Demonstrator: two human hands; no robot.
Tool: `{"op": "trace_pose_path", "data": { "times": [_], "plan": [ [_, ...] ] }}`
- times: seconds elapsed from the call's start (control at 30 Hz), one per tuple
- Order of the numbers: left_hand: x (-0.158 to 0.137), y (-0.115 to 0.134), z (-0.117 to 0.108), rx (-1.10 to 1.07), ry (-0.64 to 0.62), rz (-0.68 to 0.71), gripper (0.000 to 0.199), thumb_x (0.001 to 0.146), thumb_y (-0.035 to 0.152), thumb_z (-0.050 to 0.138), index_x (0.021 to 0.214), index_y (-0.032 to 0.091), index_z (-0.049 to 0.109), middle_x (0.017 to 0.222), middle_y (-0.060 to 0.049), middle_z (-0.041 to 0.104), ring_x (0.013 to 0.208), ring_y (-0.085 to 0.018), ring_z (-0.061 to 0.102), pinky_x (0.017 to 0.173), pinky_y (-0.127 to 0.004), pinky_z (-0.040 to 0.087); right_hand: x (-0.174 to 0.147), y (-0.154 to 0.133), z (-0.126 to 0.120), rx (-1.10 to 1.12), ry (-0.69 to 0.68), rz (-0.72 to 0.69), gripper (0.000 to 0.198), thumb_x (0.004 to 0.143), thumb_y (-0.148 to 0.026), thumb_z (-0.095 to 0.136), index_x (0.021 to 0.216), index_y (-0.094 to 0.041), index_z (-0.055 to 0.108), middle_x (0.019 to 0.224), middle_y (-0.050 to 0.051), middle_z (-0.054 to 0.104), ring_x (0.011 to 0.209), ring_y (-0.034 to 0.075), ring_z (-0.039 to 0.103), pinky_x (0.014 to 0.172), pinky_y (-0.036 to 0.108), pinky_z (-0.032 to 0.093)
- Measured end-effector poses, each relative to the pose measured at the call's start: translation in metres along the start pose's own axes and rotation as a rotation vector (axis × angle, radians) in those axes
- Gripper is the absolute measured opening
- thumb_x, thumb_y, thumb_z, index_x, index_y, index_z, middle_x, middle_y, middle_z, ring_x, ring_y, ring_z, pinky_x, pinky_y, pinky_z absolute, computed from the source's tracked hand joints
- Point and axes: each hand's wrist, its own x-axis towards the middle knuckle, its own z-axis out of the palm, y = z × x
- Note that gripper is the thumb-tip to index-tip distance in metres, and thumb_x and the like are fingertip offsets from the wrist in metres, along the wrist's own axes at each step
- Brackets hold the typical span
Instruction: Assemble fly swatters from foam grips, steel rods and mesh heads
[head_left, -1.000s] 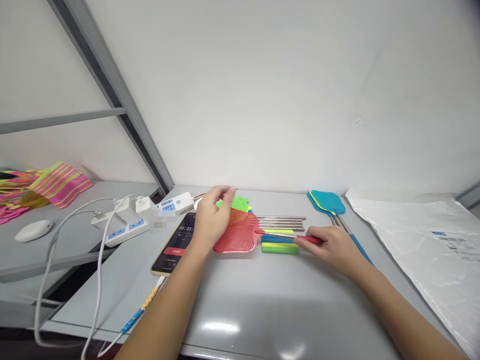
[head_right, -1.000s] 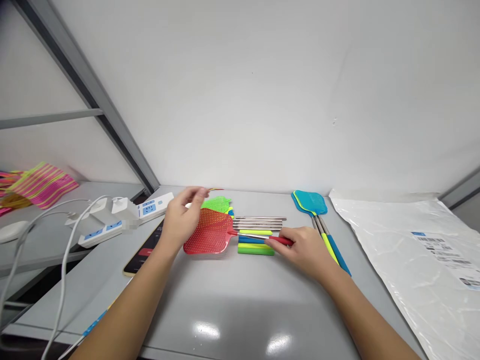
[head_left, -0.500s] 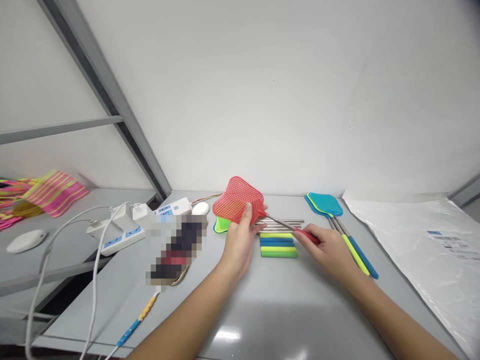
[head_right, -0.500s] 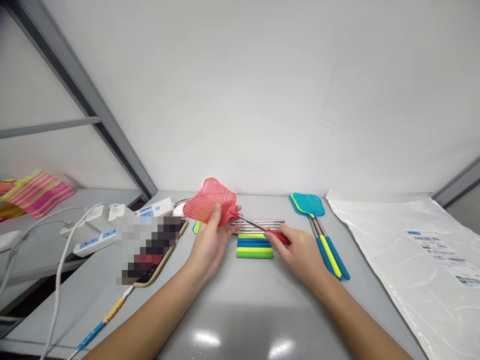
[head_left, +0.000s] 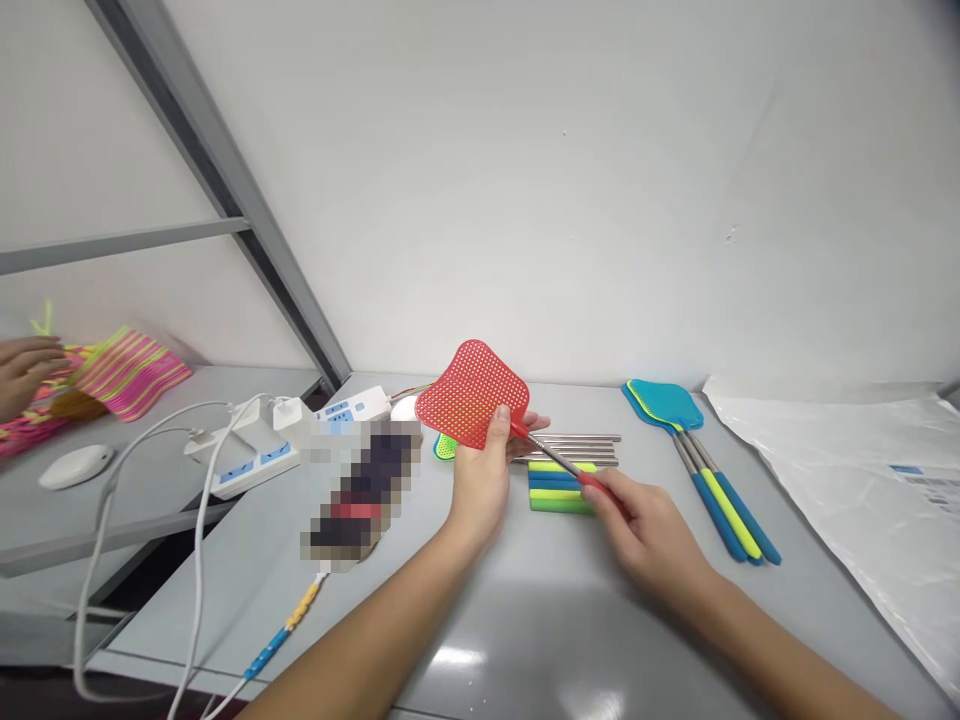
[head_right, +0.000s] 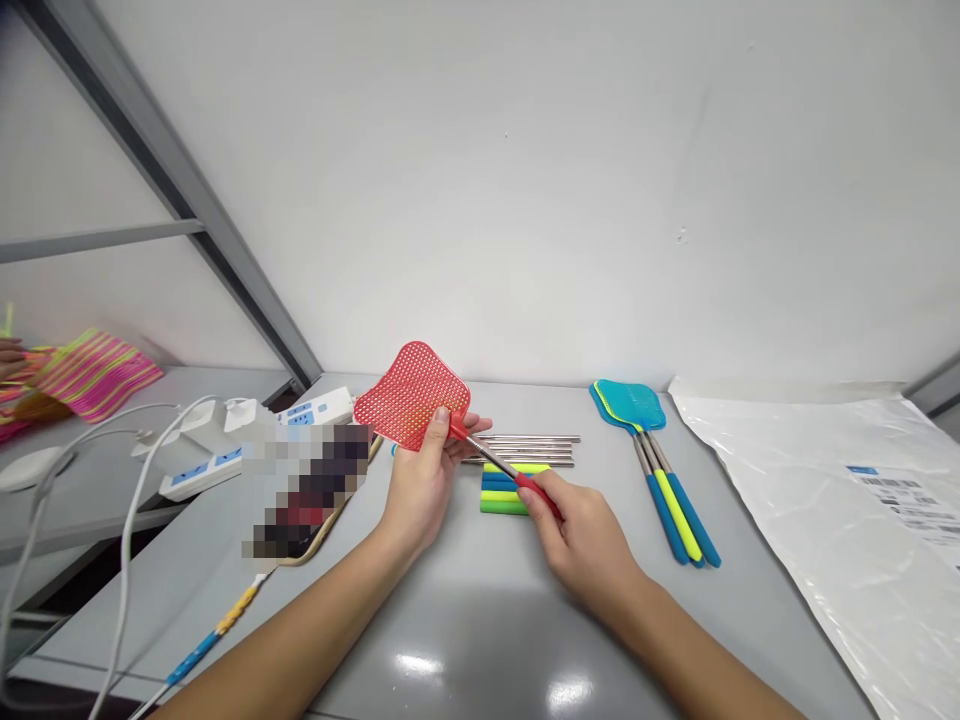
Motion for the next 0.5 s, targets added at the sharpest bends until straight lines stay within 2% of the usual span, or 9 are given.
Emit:
{"op": "trace_pose_path", "data": {
  "times": [0.2, 0.5],
  "plan": [
    [-0.0023, -0.0018, -0.0005, 0.085, -0.026, 0.003, 0.034, 0.091, 0.045, 0.051, 0.089, 0.014, 0.066, 0.091, -0.009, 0.072, 0.080, -0.021, 0.070, 0.069, -0.031, 0.054, 0.0004, -0.0027, 0.0012, 0.024, -0.003, 0.026, 0.028, 0.096, -0.039, 0.038, 0.081, -0.021, 0.055, 0.059, -0.002, 0.051, 0.051, 0.013, 0.044, 0.050, 0.025, 0.031],
    [-0.0016, -0.0051, -0.0015, 0.119, -0.048, -0.023, 0.035, 0.091, 0.047, 0.051, 0.089, 0.015, 0.066, 0.091, -0.009, 0.072, 0.082, -0.021, 0.069, 0.073, -0.032, 0.052, 0.0011, -0.0005, 0.0003, 0.073, -0.017, 0.064, 0.032, 0.095, -0.043, 0.039, 0.080, -0.021, 0.057, 0.060, -0.001, 0.053, 0.053, 0.014, 0.047, 0.051, 0.026, 0.032]
  ]
}}
